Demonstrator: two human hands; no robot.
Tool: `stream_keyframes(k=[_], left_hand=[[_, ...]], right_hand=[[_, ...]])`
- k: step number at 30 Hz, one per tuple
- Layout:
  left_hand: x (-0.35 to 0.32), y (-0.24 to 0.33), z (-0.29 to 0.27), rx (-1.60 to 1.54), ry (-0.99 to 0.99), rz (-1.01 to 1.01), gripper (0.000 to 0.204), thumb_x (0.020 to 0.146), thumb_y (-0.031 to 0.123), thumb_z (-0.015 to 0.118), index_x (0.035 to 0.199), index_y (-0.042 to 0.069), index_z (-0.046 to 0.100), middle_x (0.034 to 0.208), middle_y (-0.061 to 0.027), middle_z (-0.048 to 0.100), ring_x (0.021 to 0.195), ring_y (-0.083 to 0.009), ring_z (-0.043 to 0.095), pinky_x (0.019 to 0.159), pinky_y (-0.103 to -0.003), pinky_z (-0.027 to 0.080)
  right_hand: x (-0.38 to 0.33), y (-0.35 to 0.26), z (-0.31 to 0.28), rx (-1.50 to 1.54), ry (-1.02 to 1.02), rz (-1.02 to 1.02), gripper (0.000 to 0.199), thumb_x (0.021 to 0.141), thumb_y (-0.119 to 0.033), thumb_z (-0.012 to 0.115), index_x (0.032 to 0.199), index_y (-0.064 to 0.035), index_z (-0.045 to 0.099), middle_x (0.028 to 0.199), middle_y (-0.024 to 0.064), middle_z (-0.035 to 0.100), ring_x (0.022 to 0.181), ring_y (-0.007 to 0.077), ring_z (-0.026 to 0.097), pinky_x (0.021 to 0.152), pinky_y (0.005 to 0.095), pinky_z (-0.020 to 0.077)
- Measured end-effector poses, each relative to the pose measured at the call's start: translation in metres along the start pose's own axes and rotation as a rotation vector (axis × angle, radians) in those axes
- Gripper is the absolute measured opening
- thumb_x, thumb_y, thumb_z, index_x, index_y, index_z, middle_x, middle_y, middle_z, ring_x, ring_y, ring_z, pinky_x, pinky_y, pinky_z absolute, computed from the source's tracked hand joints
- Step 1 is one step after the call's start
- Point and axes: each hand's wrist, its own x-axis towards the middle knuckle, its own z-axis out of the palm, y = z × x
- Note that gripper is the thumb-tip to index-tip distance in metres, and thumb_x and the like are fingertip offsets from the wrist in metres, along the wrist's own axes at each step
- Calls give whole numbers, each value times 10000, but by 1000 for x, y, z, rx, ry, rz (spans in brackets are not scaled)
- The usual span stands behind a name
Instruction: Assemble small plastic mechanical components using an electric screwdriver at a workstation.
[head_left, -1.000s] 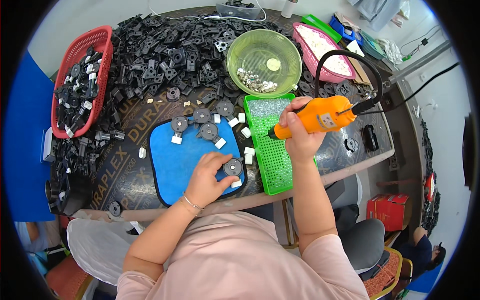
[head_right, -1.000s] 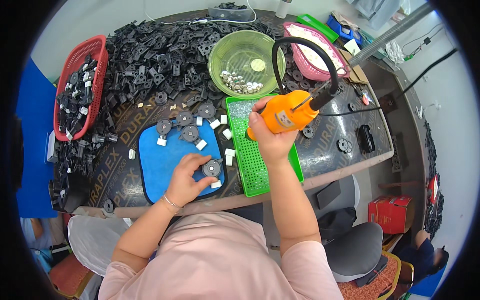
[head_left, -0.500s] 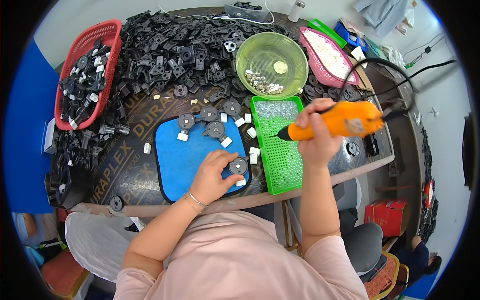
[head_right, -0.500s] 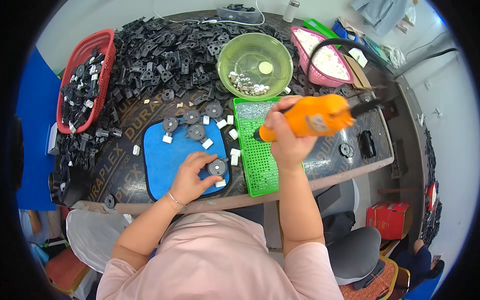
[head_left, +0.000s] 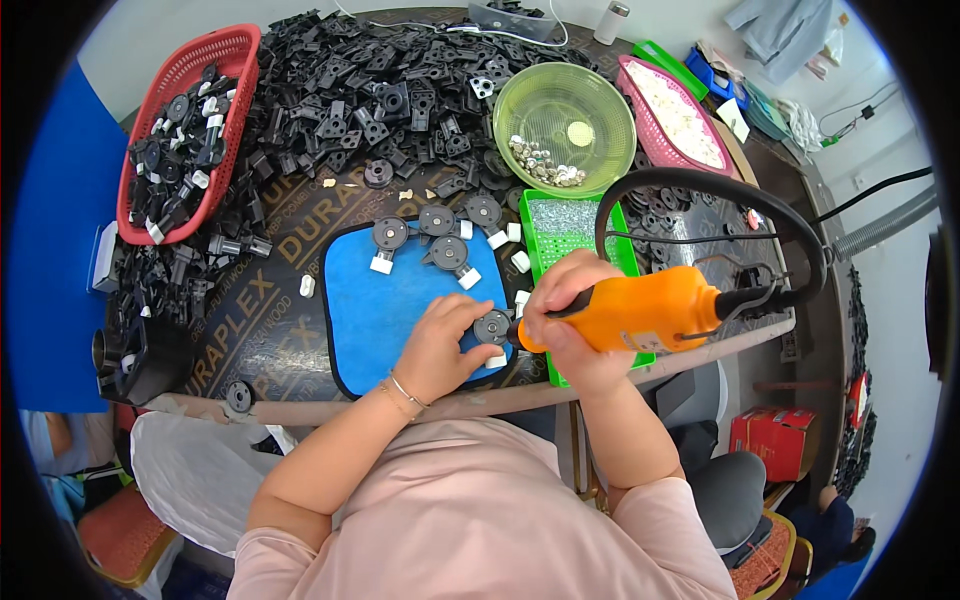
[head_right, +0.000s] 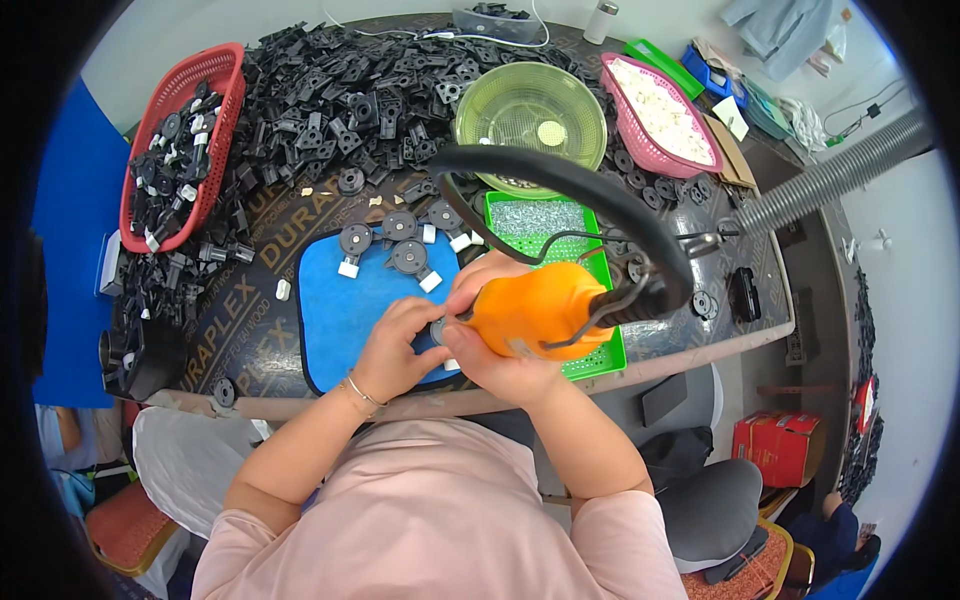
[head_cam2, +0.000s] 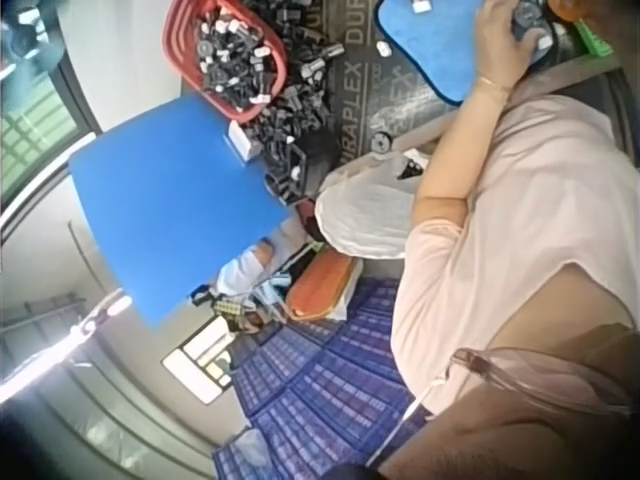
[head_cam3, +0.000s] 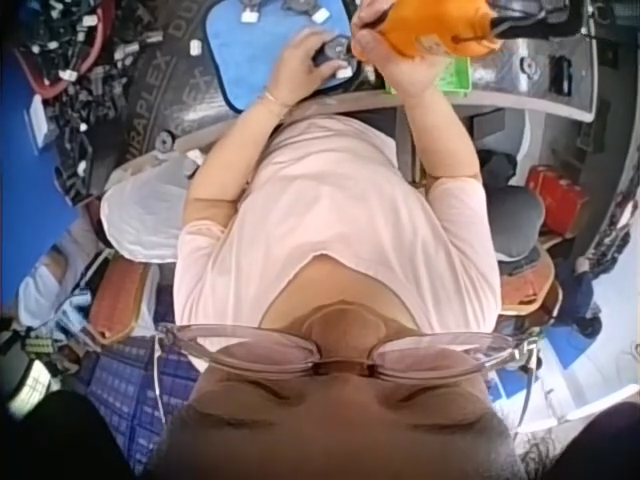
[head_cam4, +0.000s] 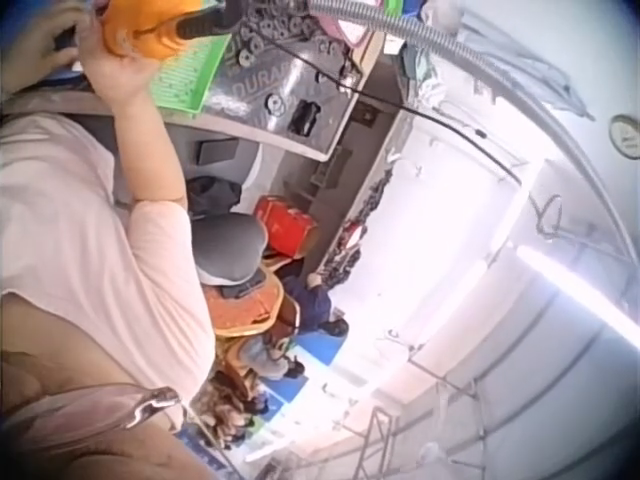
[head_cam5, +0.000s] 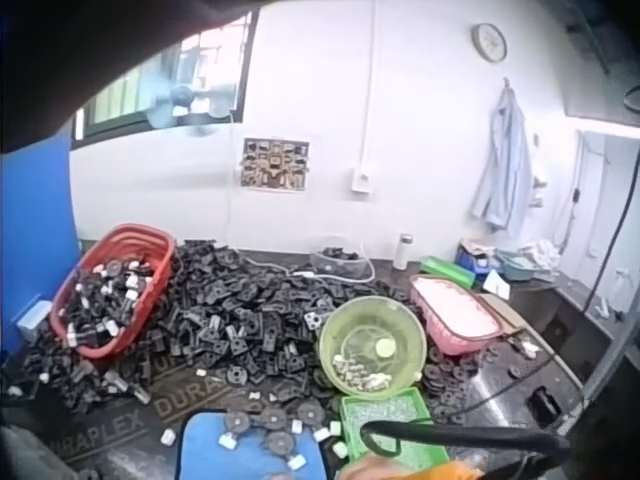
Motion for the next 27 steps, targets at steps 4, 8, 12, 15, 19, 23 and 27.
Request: stream_keyframes(k=[4, 8, 12, 15, 19, 23, 27], left_hand=[[1, 0, 0, -2, -4, -1, 516, 632, 150, 793, 1087, 12, 592, 995, -124, 588, 920, -315, 537, 810, -366, 448], [1, -1, 1, -1, 14, 19, 514, 631, 147, 794, 1083, 9, 592, 984, -124, 587, 911, -314, 536, 808, -364, 447], [1, 1, 0, 0, 13, 16, 513, 629, 146, 794, 1080, 7, 592, 978, -125, 586, 906, -312, 537, 807, -362, 447], [1, 1, 1, -9, -2, 0, 511, 627, 143, 794, 1077, 9, 593, 974, -124, 587, 899, -311, 539, 805, -361, 447], [1, 0, 0, -6, 3, 7, 504, 627, 143, 792, 1072, 11, 595, 967, -126, 588, 896, -315, 539, 802, -364, 447], [2, 1, -2, -2, 2, 7, 495, 634, 144, 787, 1069, 11, 595, 964, -129, 588, 900, -320, 539, 800, -365, 447], [2, 2, -1, 11, -2, -23, 488, 643, 146, 780, 1074, 14, 593, 970, -134, 587, 909, -325, 536, 803, -373, 446]], right_hand=[[2, -2, 0, -21, -41, -14, 193, 754, -7, 636, 896, -2, 505, 830, 111, 502, 601, 168, 555, 546, 255, 476], [1, -3, 1, -49, -61, -16, 188, 745, 10, 627, 890, -7, 508, 836, 106, 496, 601, 164, 552, 547, 252, 472], [0, -1, 0, -26, -64, 0, 204, 731, 34, 632, 888, -16, 512, 839, 101, 492, 614, 161, 552, 557, 250, 472], [-1, 0, 1, -3, -118, 51, 222, 721, 66, 626, 887, -27, 513, 840, 96, 489, 630, 159, 553, 570, 247, 471], [-3, 2, 8, 49, -50, 97, 236, 716, 91, 616, 883, -38, 509, 842, 91, 481, 652, 158, 553, 574, 245, 468], [4, 4, 4, 57, -128, 68, 253, 707, 88, 627, 900, -37, 519, 860, 101, 499, 653, 160, 553, 580, 249, 477], [17, 12, -9, 105, -239, -114, 248, 718, 28, 662, 918, -38, 532, 884, 110, 521, 646, 162, 562, 581, 270, 487]])
